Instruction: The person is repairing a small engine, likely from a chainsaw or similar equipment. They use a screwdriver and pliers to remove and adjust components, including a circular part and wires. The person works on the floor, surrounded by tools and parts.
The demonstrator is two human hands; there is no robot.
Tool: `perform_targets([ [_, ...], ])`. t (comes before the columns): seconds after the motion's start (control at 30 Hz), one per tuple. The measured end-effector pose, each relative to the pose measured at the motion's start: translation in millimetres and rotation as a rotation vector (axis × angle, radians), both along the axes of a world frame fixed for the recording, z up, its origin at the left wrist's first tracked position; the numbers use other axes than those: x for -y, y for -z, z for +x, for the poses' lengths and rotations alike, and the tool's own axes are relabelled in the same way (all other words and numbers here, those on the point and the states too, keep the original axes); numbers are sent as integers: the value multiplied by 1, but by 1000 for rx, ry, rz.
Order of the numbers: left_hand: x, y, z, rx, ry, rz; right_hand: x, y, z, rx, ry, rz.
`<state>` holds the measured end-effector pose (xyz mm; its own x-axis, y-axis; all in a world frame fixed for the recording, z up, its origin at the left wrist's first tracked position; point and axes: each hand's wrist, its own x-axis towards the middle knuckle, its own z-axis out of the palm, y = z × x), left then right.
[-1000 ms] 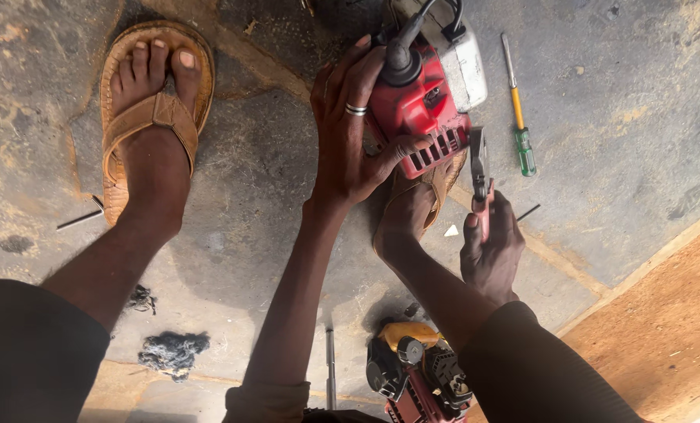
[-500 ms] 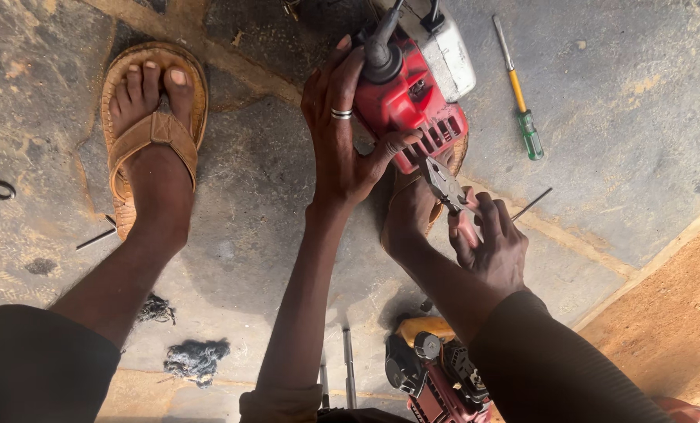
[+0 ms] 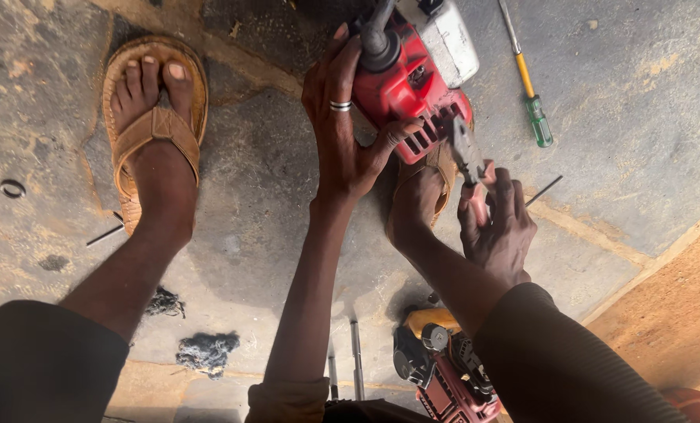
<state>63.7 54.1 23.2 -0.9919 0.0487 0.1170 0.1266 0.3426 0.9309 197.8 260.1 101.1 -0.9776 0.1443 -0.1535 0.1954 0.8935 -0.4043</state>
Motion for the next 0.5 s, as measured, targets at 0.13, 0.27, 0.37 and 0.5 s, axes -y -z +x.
perform_targets([
  [0.13, -1, 0, -1, -30, -9, -16, 1, -3, 1, 34, -40, -27],
  [0.27, -1, -1, 1, 23, -11, -19, 2, -5, 2, 26, 96, -52],
  [0.37, -1, 1, -1, -30, -5, 13, 2, -6, 1, 66, -81, 3],
  [0.5, -2, 4, 0, -25, -15, 5, 0, -9, -2, 42, 0, -22],
])
